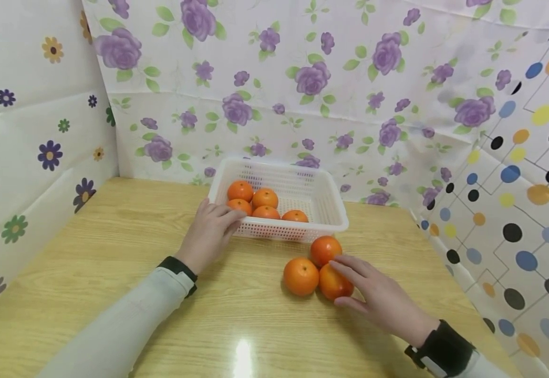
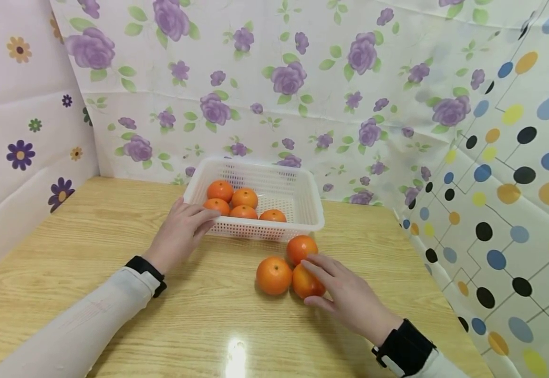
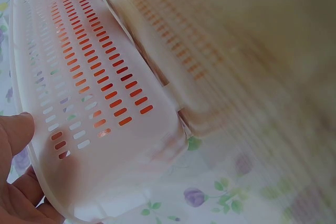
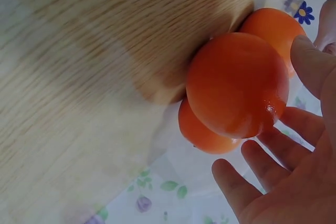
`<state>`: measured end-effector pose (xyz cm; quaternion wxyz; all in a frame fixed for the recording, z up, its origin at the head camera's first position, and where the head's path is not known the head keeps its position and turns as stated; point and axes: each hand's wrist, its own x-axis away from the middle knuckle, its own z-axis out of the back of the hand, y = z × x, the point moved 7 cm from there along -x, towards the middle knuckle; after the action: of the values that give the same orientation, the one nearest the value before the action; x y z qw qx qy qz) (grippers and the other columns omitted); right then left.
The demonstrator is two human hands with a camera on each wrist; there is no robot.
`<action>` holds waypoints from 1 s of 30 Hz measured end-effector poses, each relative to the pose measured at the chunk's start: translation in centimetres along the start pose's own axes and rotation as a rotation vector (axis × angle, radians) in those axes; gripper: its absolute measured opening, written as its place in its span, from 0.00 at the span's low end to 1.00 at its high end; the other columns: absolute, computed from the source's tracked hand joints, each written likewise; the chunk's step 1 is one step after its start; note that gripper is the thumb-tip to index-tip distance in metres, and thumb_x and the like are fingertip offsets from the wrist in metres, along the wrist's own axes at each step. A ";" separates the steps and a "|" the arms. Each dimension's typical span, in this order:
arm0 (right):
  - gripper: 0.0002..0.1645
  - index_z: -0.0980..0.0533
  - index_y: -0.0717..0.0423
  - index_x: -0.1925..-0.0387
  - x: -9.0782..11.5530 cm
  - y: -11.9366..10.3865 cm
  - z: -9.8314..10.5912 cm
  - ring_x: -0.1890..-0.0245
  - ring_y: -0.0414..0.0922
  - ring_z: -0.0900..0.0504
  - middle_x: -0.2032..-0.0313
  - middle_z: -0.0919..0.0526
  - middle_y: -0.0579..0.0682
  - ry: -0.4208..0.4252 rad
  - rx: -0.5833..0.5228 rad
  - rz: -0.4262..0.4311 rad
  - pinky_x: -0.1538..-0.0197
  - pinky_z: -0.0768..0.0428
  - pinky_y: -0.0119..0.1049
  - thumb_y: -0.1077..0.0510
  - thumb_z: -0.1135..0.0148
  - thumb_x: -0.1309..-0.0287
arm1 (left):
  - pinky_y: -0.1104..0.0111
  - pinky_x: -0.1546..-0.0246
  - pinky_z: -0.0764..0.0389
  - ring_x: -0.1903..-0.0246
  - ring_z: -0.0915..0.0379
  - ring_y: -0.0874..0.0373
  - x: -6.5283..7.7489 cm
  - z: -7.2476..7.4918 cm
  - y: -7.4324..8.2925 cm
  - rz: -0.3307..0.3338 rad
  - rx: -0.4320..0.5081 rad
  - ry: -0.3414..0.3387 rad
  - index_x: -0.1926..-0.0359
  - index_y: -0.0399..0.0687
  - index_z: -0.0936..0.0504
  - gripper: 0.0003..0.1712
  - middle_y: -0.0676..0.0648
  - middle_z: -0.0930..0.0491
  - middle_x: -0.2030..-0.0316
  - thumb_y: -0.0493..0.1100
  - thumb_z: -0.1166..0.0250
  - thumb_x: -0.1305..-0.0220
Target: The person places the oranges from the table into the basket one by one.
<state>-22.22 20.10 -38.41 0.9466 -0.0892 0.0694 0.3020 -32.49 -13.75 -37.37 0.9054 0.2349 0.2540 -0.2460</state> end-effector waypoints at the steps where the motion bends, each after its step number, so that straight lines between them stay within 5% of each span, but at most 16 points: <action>1: 0.45 0.27 0.47 0.20 0.0 0.0 0.0 0.26 0.57 0.23 0.23 0.27 0.52 -0.001 0.001 -0.001 0.32 0.19 0.60 0.43 0.20 0.34 | 0.34 0.19 0.46 0.41 0.18 0.42 0.0 0.0 0.0 0.000 0.001 0.001 0.41 0.50 0.09 0.14 0.46 0.11 0.48 0.40 0.26 0.25; 30: 0.45 0.25 0.47 0.22 -0.7 -0.2 -1.6 0.25 0.52 0.25 0.24 0.26 0.48 -0.065 -0.009 -0.063 0.29 0.20 0.55 0.49 0.16 0.38 | 0.33 0.20 0.44 0.45 0.17 0.41 0.0 -0.1 -0.1 -0.022 -0.012 0.027 0.43 0.50 0.08 0.13 0.45 0.10 0.51 0.39 0.25 0.26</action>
<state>-22.78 19.24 -39.78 0.9570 -0.0856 0.0344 0.2752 -32.55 -13.77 -37.49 0.9005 0.2302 0.2704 -0.2511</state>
